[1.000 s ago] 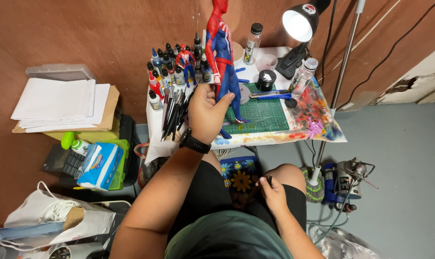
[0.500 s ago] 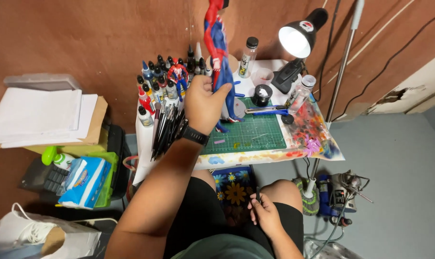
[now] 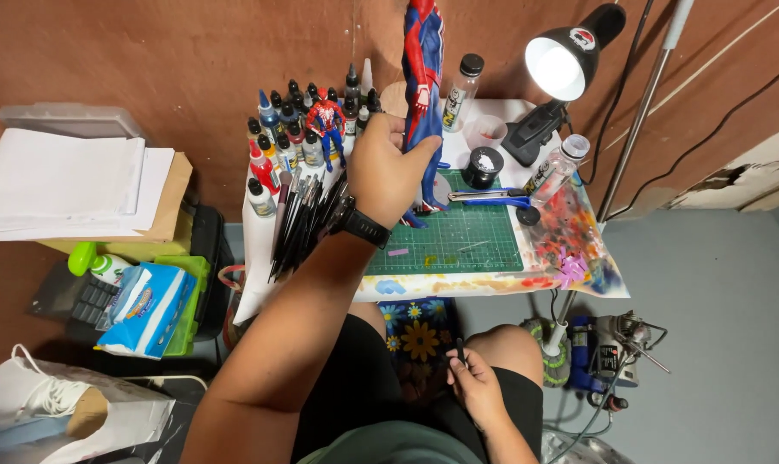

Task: Painting and detailing a Spider-Man action figure using an airbrush at a workbench.

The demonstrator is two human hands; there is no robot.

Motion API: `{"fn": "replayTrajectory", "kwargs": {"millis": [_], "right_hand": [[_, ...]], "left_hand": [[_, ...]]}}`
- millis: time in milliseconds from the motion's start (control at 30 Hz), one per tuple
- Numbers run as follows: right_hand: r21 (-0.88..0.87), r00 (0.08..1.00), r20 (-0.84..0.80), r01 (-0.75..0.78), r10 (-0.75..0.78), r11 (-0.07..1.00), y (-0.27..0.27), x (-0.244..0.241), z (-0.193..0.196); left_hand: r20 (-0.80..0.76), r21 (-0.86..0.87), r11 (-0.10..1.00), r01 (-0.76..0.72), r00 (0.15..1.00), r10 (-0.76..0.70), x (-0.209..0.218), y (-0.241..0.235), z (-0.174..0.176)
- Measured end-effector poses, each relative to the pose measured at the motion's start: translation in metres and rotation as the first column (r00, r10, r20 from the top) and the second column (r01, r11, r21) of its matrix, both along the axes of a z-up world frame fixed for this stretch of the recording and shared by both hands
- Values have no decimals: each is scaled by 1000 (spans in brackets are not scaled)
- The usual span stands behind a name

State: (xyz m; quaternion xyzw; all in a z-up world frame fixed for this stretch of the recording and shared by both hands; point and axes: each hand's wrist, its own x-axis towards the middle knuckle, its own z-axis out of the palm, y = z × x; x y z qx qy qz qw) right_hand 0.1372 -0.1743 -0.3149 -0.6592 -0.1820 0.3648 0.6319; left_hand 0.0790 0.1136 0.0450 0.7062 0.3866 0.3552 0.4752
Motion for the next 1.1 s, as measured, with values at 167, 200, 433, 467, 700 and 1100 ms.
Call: {"fn": "replayTrajectory", "kwargs": {"millis": [167,200,433,467,700,1100], "right_hand": [[70,998,-62,-23,27,997,1,0,4],[78,998,-61,-23,28,997,1,0,3],[125,995,-93,-10,22,992,1,2,0],[127,995,-93,-9,21,992,1,2,1],[132,994,-101,-23,36,991,1,4,-3],[131,992,-118,-23,39,991,2,4,-2]], "left_hand": [[26,-27,999,24,999,-23,-3,-6,5],[18,-14,1000,15,1000,-15,-3,-5,4],[12,53,998,-18,1000,17,-1,-3,-2],[13,55,998,-17,1000,16,0,-2,-4],[-18,55,998,-34,999,35,-1,-3,-2],[-7,69,997,-26,1000,26,-1,-2,-2]]}}
